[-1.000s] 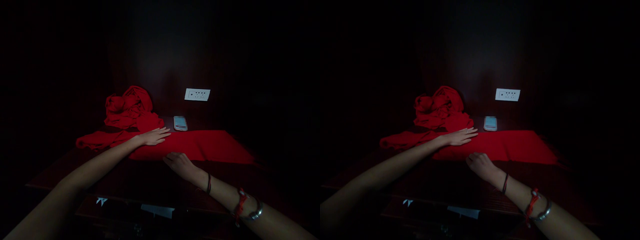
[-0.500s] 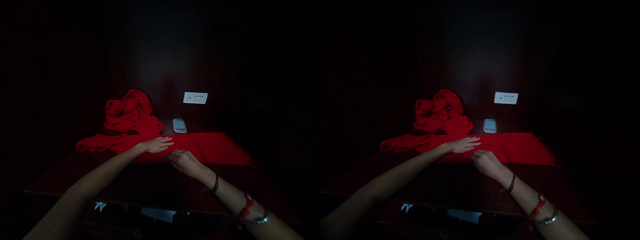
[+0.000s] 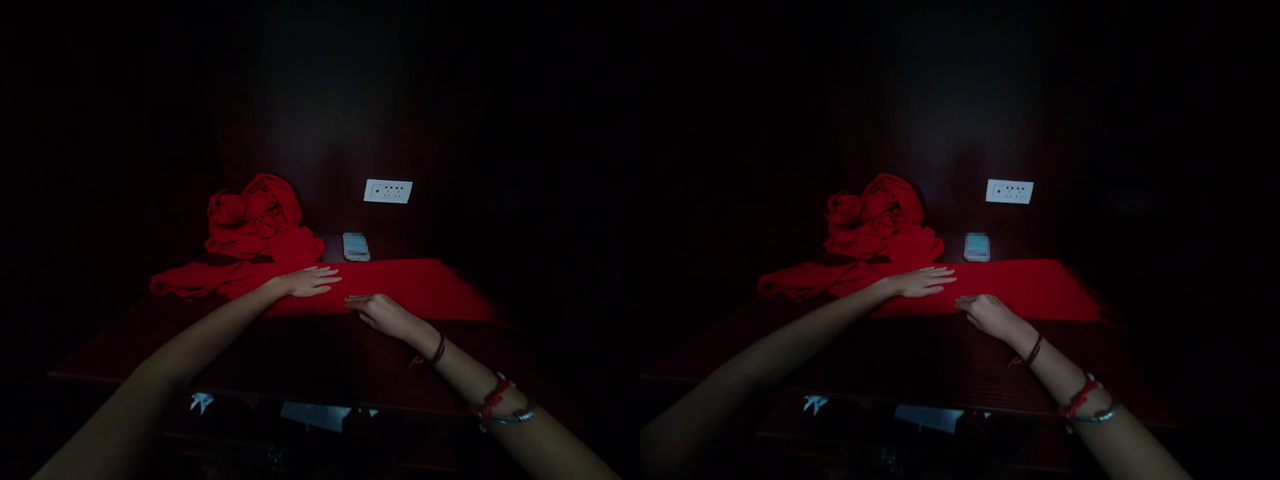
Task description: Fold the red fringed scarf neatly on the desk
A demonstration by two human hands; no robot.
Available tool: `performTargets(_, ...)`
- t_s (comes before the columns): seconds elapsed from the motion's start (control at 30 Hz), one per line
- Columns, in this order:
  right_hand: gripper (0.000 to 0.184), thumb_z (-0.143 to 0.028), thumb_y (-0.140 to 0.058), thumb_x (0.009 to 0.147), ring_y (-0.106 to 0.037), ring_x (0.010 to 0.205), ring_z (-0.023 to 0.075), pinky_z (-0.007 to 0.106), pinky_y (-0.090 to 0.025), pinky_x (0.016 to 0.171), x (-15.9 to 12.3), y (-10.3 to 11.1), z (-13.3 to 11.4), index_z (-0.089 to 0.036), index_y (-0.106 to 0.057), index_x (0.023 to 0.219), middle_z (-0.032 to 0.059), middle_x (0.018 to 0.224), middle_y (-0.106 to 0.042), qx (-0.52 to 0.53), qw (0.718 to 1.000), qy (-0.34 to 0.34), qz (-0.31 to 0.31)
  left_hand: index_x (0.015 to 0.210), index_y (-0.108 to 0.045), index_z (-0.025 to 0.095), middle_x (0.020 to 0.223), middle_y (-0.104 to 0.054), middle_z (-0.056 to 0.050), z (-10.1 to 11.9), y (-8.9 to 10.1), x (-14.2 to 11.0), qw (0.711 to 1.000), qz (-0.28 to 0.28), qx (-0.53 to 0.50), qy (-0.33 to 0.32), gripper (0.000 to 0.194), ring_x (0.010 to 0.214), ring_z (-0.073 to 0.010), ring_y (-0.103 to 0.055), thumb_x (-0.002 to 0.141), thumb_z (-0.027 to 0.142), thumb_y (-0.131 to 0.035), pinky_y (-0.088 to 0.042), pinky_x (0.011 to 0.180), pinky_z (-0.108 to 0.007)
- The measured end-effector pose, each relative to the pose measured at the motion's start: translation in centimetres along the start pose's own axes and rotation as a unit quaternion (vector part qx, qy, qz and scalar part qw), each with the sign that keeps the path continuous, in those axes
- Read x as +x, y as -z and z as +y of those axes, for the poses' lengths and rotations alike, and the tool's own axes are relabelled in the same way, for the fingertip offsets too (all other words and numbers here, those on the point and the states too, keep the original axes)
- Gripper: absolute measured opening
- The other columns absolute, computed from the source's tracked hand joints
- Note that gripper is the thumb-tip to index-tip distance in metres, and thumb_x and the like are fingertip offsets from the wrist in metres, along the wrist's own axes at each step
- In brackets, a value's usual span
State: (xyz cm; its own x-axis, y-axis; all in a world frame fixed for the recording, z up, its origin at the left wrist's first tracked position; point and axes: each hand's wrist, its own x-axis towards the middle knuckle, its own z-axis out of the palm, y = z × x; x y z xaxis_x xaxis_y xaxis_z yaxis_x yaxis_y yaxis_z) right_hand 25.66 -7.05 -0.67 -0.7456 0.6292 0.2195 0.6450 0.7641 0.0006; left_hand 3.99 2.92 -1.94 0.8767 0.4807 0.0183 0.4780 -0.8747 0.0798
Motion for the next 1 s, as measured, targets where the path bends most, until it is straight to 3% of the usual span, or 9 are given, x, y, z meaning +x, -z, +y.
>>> performTargets(0.1,0.036,-0.006,-0.04,0.076,-0.05,0.1,0.0147,0.028,-0.04,0.086,-0.4,-0.4,0.6,-0.016,-0.05,0.109,0.0078,0.11,-0.055,0.045,0.999,0.004,0.012,0.122,-0.036,0.02,0.13,-0.032,-0.005,0.8,0.3,-1.0,0.998,0.058,0.006,-0.011,0.038,0.12,-0.0156,-0.025,0.087,0.033,-0.026,-0.02,0.098,-0.03)
performTargets(0.2,0.027,-0.01,-0.04,0.079,-0.053,0.092,0.0139,0.027,-0.041,0.08,-0.5,-0.6,0.9,-0.014,-0.052,0.103,0.0076,0.1,-0.058,0.075,0.996,-0.007,0.042,0.105,-0.05,0.019,0.113,-0.047,-0.005,3.0,1.2,-2.5,0.995,0.097,0.009,-0.018,0.033,0.103,-0.0141,-0.043,0.086,0.036,-0.03,-0.03,0.089,-0.024)
performTargets(0.33,0.015,-0.016,-0.041,0.081,-0.053,0.079,0.0121,0.024,-0.042,0.072,-0.4,-0.7,1.1,-0.014,-0.055,0.088,0.0056,0.086,-0.057,0.089,0.993,-0.01,0.079,0.092,-0.052,0.019,0.094,-0.052,-0.003,6.0,2.3,-3.9,0.997,0.067,0.042,-0.015,0.033,0.085,-0.0158,-0.05,0.076,0.047,-0.045,-0.038,0.074,-0.023)
performTargets(0.4,0.015,-0.018,-0.042,0.082,-0.053,0.076,0.0119,0.023,-0.042,0.07,-0.3,-0.6,1.2,-0.014,-0.056,0.085,0.005,0.082,-0.057,0.087,0.992,-0.015,0.089,0.09,-0.051,0.019,0.09,-0.053,-0.003,6.6,2.5,-4.0,0.996,0.059,0.068,-0.007,0.026,0.082,-0.0164,-0.051,0.075,0.04,-0.048,-0.038,0.07,-0.023)
performTargets(0.47,0.017,-0.02,-0.041,0.082,-0.053,0.076,0.0119,0.023,-0.041,0.07,-0.3,-0.5,1.3,-0.014,-0.057,0.085,0.0051,0.08,-0.057,0.082,0.992,-0.023,0.089,0.088,-0.051,0.02,0.085,-0.054,-0.002,6.7,2.5,-3.8,0.995,0.052,0.088,-0.007,0.015,0.078,-0.0158,-0.051,0.075,0.027,-0.048,-0.038,0.068,-0.023)
performTargets(0.57,0.02,-0.022,-0.04,0.083,-0.054,0.075,0.012,0.023,-0.041,0.07,-0.4,-0.5,1.5,-0.013,-0.057,0.087,0.0055,0.08,-0.059,0.07,0.994,-0.031,0.077,0.086,-0.051,0.019,0.082,-0.055,-0.002,6.3,2.4,-3.7,0.994,0.055,0.098,-0.01,0.014,0.075,-0.0153,-0.052,0.074,0.016,-0.045,-0.037,0.066,-0.023)
performTargets(0.83,0.019,-0.02,-0.041,0.082,-0.053,0.078,0.0132,0.025,-0.04,0.071,-0.4,-0.4,1.6,-0.014,-0.058,0.088,0.0062,0.083,-0.059,-0.01,0.999,-0.016,0.038,0.083,-0.054,0.018,0.078,-0.058,-0.002,5.7,2.5,-3.9,0.996,0.059,0.073,-0.001,0.013,0.073,-0.0143,-0.054,0.081,0.018,-0.041,-0.038,0.066,-0.023)
performTargets(1.0,0.02,-0.021,-0.04,0.083,-0.054,0.079,0.0135,0.025,-0.041,0.072,-0.3,0.0,1.5,-0.014,-0.058,0.089,0.0063,0.084,-0.059,0.003,0.999,-0.022,0.039,0.085,-0.055,0.019,0.079,-0.06,-0.002,5.3,2.3,-3.9,0.997,0.05,0.049,0.017,0.015,0.072,-0.0142,-0.055,0.082,0.023,-0.042,-0.038,0.066,-0.022)
